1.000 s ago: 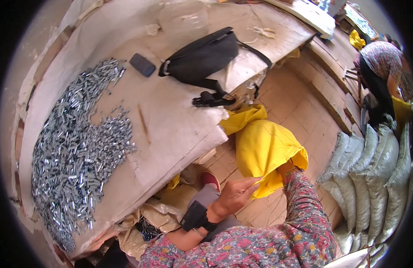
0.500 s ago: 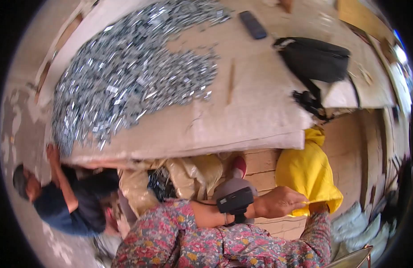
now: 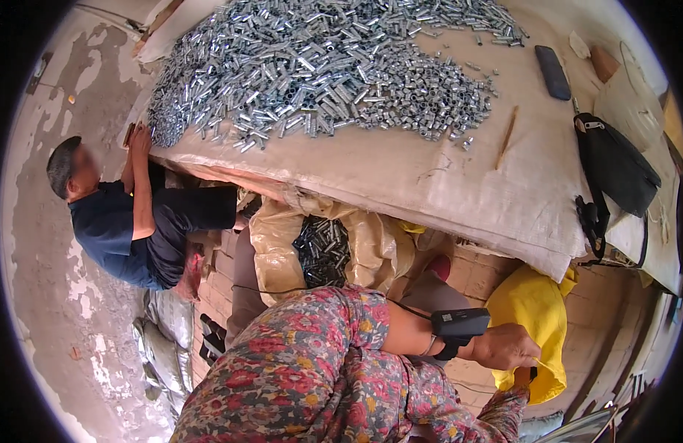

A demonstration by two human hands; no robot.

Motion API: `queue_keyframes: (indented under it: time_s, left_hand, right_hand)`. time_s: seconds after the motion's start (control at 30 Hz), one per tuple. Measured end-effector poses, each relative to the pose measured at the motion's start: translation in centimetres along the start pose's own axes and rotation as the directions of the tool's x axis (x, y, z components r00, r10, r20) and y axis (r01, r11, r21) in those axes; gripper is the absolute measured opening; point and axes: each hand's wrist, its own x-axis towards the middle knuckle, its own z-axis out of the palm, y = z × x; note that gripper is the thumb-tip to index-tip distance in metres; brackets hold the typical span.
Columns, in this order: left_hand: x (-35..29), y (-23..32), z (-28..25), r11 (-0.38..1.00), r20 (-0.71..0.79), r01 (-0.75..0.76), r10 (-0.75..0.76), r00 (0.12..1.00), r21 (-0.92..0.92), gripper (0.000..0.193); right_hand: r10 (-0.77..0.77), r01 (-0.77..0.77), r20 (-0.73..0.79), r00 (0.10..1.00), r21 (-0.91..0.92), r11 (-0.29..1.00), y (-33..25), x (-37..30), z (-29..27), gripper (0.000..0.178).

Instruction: Manually assembling small metal sleeves onto bolts in a workshop environment.

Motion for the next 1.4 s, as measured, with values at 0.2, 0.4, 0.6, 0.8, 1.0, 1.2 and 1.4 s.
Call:
queue_keyframes:
  time_s: [0.2, 0.4, 0.6, 0.8, 1.0, 1.2, 1.4]
  left_hand:
    - [3.0, -9.8, 11.0, 0.954, 0.126, -0.231, 0.257, 0.958, -0.19, 0.031]
    - [5.5, -0.5, 5.9, 0.968, 0.141, -0.197, 0.22, 0.965, -0.157, 0.023]
    - [5.1, 1.0, 3.4, 0.989, 0.218, 0.122, -0.1, 0.971, -0.089, 0.027]
    - [4.7, -0.1, 4.4, 0.995, 0.168, -0.027, 0.042, 0.985, -0.095, 0.025]
    - [4.5, 0.0, 4.2, 0.993, 0.179, 0.045, -0.025, 0.984, -0.108, 0.025]
    - [4.8, 0.0, 3.6, 0.993, 0.186, 0.057, -0.037, 0.982, -0.104, 0.027]
    - [5.0, 0.0, 3.7, 0.993, 0.168, 0.064, -0.047, 0.985, -0.098, 0.028]
  right_hand:
    - [0.43, -0.437, -0.213, 0.877, 0.013, 0.899, 3.2, -16.8, 4.9, 0.03]
    - [0.776, -0.299, -0.28, 0.565, 0.808, 0.508, 10.7, -17.6, 8.7, 0.035]
    - [0.83, 0.531, -0.154, 0.536, 0.826, -0.19, 9.1, -16.3, 8.0, 0.032]
    - [0.9, 0.601, -0.119, 0.419, 0.78, -0.177, 4.4, -17.9, 7.1, 0.047]
    - [0.929, 0.544, -0.018, 0.37, 0.815, -0.201, 2.3, -18.6, 7.5, 0.049]
    - [0.918, 0.584, -0.087, 0.388, 0.793, -0.172, 0.1, -18.4, 6.1, 0.037]
    - [0.909, 0.614, -0.159, 0.385, 0.78, -0.124, -0.4, -19.6, 6.1, 0.034]
